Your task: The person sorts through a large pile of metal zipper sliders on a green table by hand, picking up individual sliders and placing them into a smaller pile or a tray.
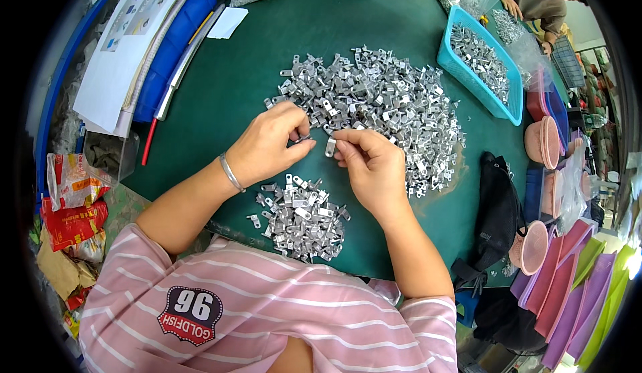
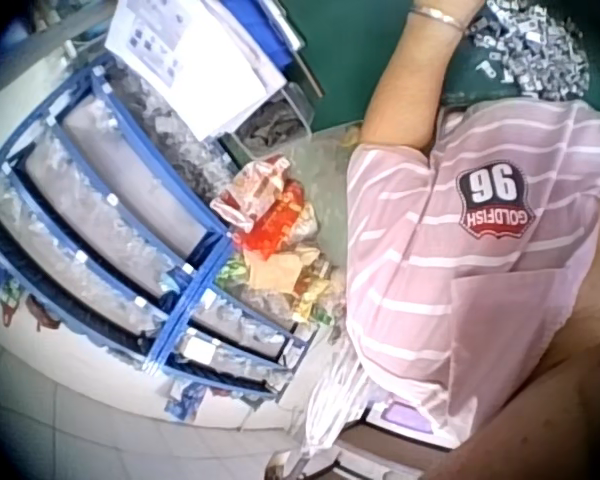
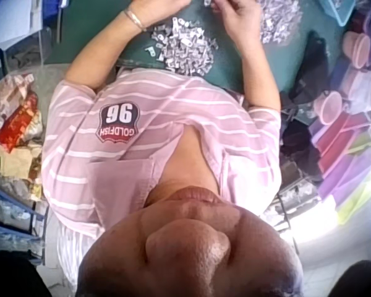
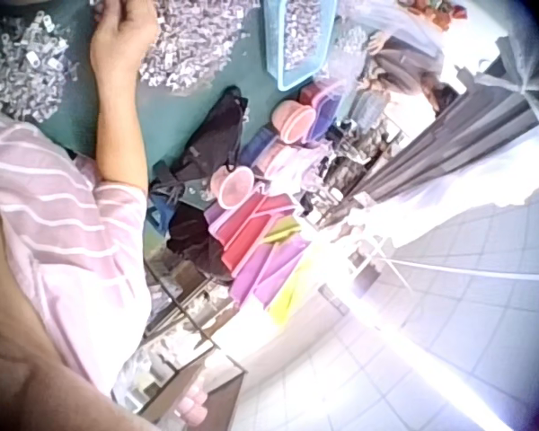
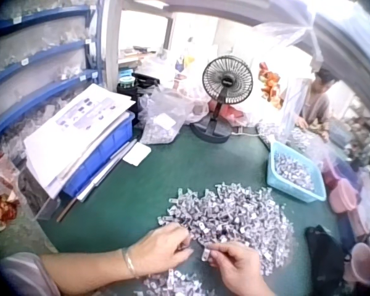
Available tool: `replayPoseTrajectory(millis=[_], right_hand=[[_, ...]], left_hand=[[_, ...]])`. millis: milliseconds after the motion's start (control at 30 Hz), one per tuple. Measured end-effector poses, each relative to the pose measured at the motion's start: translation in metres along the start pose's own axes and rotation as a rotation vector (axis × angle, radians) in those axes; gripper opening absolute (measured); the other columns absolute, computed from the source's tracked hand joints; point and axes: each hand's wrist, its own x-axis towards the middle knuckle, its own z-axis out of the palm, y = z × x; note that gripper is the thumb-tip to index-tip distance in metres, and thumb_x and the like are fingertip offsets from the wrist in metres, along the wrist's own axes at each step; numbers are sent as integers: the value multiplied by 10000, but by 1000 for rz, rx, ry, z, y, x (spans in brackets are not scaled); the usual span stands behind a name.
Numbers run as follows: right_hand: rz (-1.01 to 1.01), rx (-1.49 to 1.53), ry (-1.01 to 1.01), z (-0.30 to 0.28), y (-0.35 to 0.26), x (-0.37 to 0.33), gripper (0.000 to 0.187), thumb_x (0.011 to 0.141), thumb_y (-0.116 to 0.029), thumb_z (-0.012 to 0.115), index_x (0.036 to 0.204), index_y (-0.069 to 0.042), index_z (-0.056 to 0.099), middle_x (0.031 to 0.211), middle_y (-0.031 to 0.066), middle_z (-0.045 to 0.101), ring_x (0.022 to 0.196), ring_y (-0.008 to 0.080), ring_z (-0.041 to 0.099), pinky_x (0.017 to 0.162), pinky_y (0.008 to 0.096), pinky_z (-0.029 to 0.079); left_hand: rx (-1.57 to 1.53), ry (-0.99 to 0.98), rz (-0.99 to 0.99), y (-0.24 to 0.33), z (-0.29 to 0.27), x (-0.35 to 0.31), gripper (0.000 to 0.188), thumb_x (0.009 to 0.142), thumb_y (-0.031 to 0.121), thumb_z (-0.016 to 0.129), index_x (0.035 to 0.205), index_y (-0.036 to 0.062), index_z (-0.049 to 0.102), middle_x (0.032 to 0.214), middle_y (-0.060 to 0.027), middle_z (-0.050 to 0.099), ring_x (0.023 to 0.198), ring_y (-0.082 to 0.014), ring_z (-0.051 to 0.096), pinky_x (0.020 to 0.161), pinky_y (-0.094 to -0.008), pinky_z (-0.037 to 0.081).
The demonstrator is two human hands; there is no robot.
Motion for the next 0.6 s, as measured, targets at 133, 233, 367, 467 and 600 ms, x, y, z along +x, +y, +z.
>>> replayPoseTrajectory(millis=[133, 233, 367, 467, 600], right_hand=[[162, 240, -90, -5, -6, -6, 132, 896, 19, 615, 1011, 46, 673, 859, 73, 674, 744, 116, 656, 687, 235, 549], [156, 305, -89, -7, -6, -12, 132, 898, 26, 611, 1011, 52, 673, 875, 81, 671, 756, 124, 660, 699, 238, 552], [114, 368, -73, -9, -6, -16, 127, 891, 39, 611, 1000, 48, 675, 903, 80, 652, 782, 126, 666, 715, 233, 557], [65, 355, -94, -9, -10, -18, 128, 889, 52, 604, 996, 53, 675, 913, 77, 640, 796, 128, 664, 721, 230, 557], [60, 376, -119, -6, -12, -19, 127, 888, 55, 598, 987, 48, 678, 911, 76, 643, 796, 128, 661, 723, 227, 553]], left_hand=[[52, -27, 30, 0, -1, 0, 149, 745, 7, 691, 806, -1, 555, 779, -116, 554, 668, -246, 598, 614, -346, 494], [-37, -13, -11, 5, -2, -1, 128, 756, -6, 694, 807, -10, 577, 785, -94, 570, 671, -203, 597, 617, -316, 492], [-318, -38, -211, 11, -9, -7, 64, 794, -31, 684, 840, -16, 643, 866, -52, 606, 721, -123, 599, 643, -258, 494], [-522, 0, -298, 11, -12, -15, 62, 819, -57, 658, 863, -17, 677, 973, -47, 617, 857, -114, 607, 757, -250, 509], [-848, 22, -388, 8, -19, -25, 126, 814, -73, 656, 932, -29, 666, 1009, -60, 622, 927, -126, 610, 831, -264, 509]])
